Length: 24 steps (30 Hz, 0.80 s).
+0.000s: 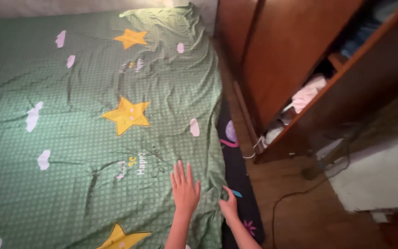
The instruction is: Organizing personal items like lotion, makeup brushes, and tissues on a bed and a shelf.
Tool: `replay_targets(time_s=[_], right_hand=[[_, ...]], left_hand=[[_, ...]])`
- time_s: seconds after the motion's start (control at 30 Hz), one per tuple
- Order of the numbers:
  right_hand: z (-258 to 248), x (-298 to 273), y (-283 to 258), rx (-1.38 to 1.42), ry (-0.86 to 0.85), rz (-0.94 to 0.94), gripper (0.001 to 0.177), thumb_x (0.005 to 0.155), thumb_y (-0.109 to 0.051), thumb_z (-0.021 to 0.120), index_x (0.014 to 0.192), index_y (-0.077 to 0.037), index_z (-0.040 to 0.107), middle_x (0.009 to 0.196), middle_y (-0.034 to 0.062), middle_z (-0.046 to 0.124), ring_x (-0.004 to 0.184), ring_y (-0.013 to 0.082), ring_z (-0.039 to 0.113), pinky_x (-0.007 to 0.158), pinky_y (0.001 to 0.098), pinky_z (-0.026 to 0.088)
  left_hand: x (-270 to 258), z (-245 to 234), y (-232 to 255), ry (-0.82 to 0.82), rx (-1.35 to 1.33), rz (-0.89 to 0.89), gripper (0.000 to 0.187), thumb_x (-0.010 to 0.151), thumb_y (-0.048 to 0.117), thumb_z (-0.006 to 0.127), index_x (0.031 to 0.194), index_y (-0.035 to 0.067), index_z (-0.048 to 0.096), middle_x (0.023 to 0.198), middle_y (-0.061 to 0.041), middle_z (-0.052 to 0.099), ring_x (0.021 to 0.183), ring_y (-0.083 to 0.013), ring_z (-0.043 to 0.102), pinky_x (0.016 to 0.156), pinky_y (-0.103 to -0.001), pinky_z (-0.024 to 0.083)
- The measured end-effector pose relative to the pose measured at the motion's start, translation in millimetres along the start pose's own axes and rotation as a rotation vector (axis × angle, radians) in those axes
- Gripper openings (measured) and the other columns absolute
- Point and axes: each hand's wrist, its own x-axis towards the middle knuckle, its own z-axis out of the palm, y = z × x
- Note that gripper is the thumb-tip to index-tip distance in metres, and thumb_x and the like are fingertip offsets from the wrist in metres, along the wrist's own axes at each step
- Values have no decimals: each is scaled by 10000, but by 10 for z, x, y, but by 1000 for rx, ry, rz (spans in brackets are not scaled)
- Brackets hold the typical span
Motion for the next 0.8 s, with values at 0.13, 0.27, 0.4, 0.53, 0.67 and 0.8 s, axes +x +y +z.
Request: replay_targets(time_s=[0.13,0.27,0.4,0.53,0.67,0.8], right_hand=[[-216,-70,216,487,-31,306,716,680,61,538,1373,-114,557,1165,161,687,1036,334,662,916,481,517],[-476,-77,217,899,-316,503,545,675,-121,564,1210,-43,631,1081,155,704,983,349,662,899,497,531],[-749,-129,-54,943,-452,502,518,722,-272,575,1169,-27,669,1082,157,717,1009,358,661,912,504,528],[-1032,-245,-60,981,-450,476,563,780,-364,550,1210,-21,671,1133,155,722,1039,352,663,919,498,519],[-1331,20,662,915,-374,530,624,876,-483,504,1259,-15,656,1178,154,721,1030,328,675,841,463,544],[-1885,286,1864,537,-193,478,445,985,-451,624,1126,-36,702,798,53,606,494,159,438,387,295,273]], left_hand=[[89,4,200,44,6,75,810,895,359,644,1560,30,320,1652,-251,211,1531,-425,182,1226,-551,159],[93,-34,420,43,-39,122,813,890,356,647,1559,37,314,1644,-251,206,1530,-428,172,1225,-560,150],[130,-107,602,81,-47,134,815,886,349,648,1559,40,306,1650,-254,201,1532,-429,170,1227,-564,142],[126,-197,707,118,-47,130,815,898,339,643,1578,42,304,1660,-245,198,1546,-423,169,1247,-557,143],[27,-228,701,127,-46,107,820,903,348,647,1580,45,298,1661,-250,196,1542,-424,166,1241,-555,142],[-124,-178,655,118,-12,81,828,895,357,650,1580,56,295,1660,-231,199,1546,-413,167,1242,-553,144]])
